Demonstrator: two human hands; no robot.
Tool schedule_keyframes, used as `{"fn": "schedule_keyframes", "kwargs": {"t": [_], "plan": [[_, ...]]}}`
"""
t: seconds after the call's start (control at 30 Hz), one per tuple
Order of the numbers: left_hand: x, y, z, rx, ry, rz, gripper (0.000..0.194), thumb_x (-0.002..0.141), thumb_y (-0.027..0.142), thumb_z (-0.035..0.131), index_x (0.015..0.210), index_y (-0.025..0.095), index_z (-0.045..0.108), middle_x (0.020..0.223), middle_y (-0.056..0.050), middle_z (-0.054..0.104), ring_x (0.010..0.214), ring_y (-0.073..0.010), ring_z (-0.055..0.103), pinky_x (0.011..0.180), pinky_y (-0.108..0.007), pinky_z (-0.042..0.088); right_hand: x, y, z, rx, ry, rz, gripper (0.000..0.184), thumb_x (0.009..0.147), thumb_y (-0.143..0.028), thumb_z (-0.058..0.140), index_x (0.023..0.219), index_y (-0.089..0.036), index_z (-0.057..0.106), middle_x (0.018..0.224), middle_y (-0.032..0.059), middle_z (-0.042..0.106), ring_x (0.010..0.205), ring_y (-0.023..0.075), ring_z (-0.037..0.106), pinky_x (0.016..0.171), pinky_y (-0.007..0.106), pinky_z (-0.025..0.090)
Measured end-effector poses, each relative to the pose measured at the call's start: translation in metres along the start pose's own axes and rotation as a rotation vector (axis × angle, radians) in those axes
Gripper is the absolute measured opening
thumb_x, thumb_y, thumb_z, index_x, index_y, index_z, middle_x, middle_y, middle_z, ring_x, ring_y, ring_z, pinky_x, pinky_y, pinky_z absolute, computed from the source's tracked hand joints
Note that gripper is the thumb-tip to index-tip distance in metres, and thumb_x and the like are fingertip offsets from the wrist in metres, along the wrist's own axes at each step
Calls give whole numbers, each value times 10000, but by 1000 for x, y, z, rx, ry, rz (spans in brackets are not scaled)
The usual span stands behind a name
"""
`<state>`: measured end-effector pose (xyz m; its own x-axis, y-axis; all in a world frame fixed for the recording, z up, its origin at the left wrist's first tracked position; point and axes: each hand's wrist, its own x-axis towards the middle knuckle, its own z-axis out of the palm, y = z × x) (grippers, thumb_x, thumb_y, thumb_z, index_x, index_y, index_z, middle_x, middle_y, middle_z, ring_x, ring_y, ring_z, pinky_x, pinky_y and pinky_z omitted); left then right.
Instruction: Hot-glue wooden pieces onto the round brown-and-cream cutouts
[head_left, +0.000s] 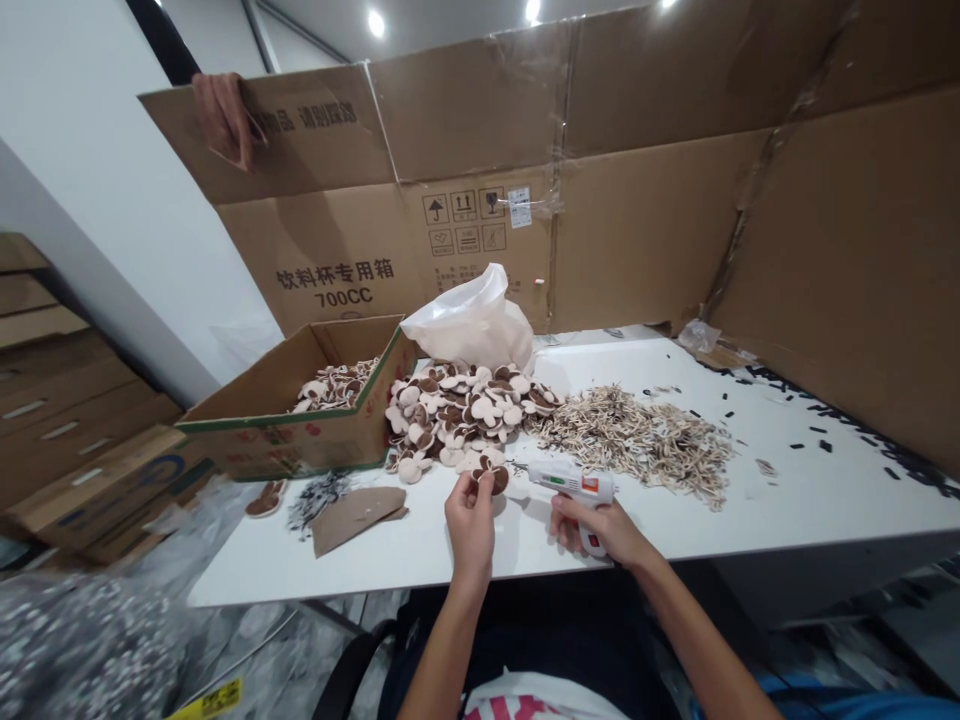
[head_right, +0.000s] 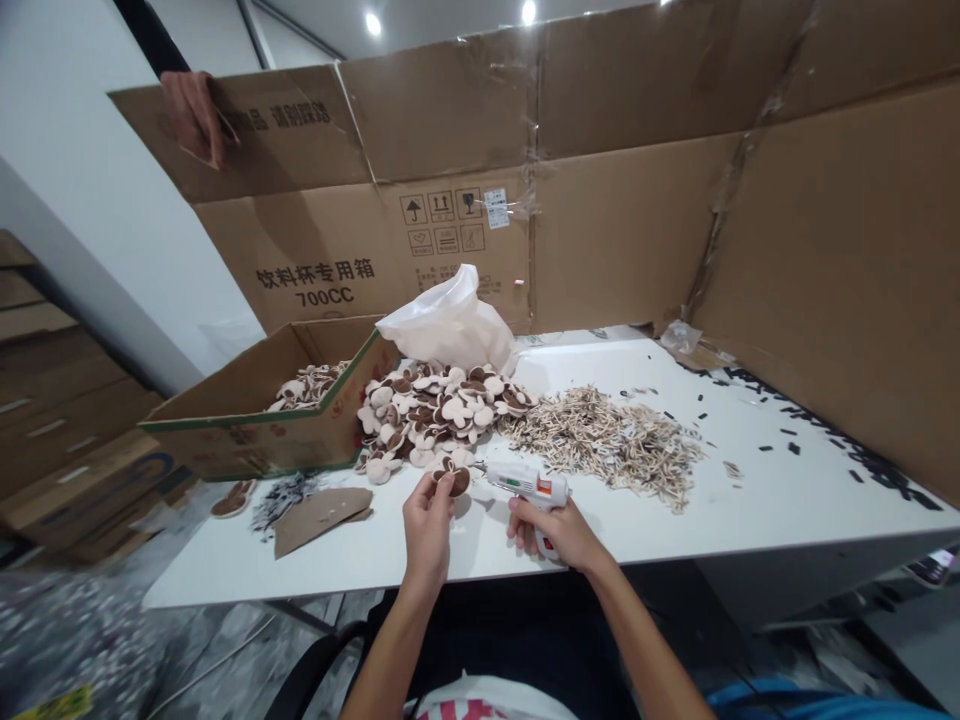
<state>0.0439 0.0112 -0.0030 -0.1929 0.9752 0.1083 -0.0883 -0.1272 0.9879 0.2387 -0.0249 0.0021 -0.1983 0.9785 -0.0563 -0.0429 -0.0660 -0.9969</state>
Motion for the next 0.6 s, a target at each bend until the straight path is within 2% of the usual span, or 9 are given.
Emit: {"fn": "schedule_keyframes", "kwargs": {"t": [0.17, 0.4, 0.6], "plan": [[-1, 1, 1, -26, 1, 2, 399, 880, 505, 710, 728, 182, 531, 657, 47, 428, 605, -100, 375, 526, -191, 308, 0, 8, -4, -12, -45, 15, 519, 852, -630, 699, 621, -166, 715, 549, 33, 654, 478, 146, 591, 506, 253, 452], [0, 0, 1, -7, 1, 2, 386, 873, 506, 710, 739, 179, 555, 673, 39, 459, 613, -105, 381, 527, -195, 306, 2, 14, -4, -71, -65, 28, 523, 872, -606, 674, 576, -176, 687, 523, 28, 636, 475, 149, 592, 510, 258, 437], [-1, 2, 1, -35, -5, -8, 422, 848, 504, 735, 702, 191, 494, 650, 51, 431, 603, -103, 379, 517, -191, 304, 2, 14, -2, -113, -35, 45, 548, 869, -628, 648, 560, -176, 676, 498, 23, 620, 460, 144, 580, 508, 257, 432]]}}
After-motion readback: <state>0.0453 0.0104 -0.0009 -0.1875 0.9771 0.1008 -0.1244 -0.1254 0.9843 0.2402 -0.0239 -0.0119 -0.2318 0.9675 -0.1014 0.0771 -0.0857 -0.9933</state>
